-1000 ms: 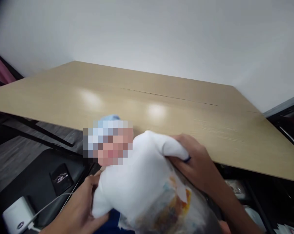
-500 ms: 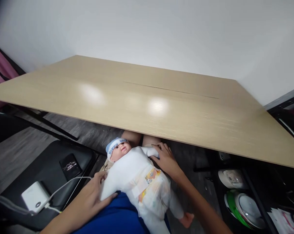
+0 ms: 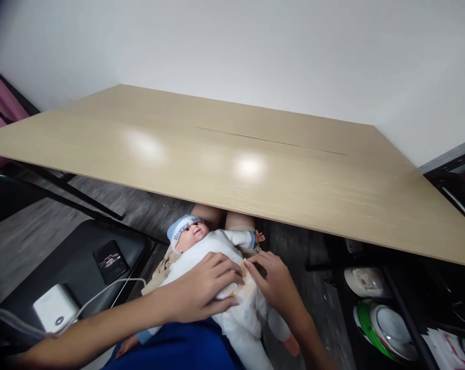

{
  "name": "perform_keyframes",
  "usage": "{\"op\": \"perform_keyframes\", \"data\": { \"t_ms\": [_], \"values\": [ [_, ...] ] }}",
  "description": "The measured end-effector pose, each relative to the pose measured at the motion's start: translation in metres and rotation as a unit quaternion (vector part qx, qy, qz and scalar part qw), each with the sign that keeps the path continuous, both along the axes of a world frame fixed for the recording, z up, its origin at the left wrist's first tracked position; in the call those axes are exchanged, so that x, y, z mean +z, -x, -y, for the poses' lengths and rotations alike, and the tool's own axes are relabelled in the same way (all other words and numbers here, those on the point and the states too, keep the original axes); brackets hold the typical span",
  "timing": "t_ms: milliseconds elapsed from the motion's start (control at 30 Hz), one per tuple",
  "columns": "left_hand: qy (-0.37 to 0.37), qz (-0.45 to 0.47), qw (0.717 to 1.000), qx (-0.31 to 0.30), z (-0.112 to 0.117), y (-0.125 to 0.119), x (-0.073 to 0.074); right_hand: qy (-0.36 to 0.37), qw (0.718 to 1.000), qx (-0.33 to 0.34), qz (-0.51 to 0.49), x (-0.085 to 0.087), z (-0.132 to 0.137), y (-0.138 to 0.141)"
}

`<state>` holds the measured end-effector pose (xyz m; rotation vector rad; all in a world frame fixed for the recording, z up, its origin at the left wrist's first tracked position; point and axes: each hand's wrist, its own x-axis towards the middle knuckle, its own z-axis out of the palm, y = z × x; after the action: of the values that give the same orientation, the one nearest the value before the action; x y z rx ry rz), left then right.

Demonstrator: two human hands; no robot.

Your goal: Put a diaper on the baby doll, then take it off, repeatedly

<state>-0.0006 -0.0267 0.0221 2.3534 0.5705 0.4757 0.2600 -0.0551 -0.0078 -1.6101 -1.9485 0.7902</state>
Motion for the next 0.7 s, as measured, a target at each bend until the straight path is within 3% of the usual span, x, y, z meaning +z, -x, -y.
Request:
{"op": "perform_keyframes", "data": {
  "t_ms": [100, 300, 400, 500, 600, 700],
  "values": [
    [0.02, 0.02, 1.0, -0.012, -0.007, 0.001, -0.008, -0.022, 0.999, -0.009, 0.024, -0.012, -0.008, -0.006],
    [0.083, 0.021, 0.996, -0.01, -0.016, 0.009, -0.001, -0.013, 0.998, -0.055, 0.012, -0.032, -0.032, -0.021],
    [0.062, -0.025, 0.998, 0.005, -0.018, 0.001, 0.0, -0.03, 0.999, -0.025, -0.033, -0.02, -0.035, -0.015],
    [0.023, -0.069, 0.997, 0.015, -0.013, -0.003, 0.006, -0.022, 0.995, 0.074, -0.069, 0.002, -0.028, 0.002],
    [0.05, -0.089, 0.993, 0.058, 0.002, 0.008, 0.028, -0.004, 0.984, 0.164, -0.069, 0.02, -0.016, 0.023],
    [0.134, -0.111, 0.984, 0.044, 0.018, 0.034, 0.057, -0.003, 0.985, 0.169, -0.031, 0.032, -0.003, 0.031]
  ]
}}
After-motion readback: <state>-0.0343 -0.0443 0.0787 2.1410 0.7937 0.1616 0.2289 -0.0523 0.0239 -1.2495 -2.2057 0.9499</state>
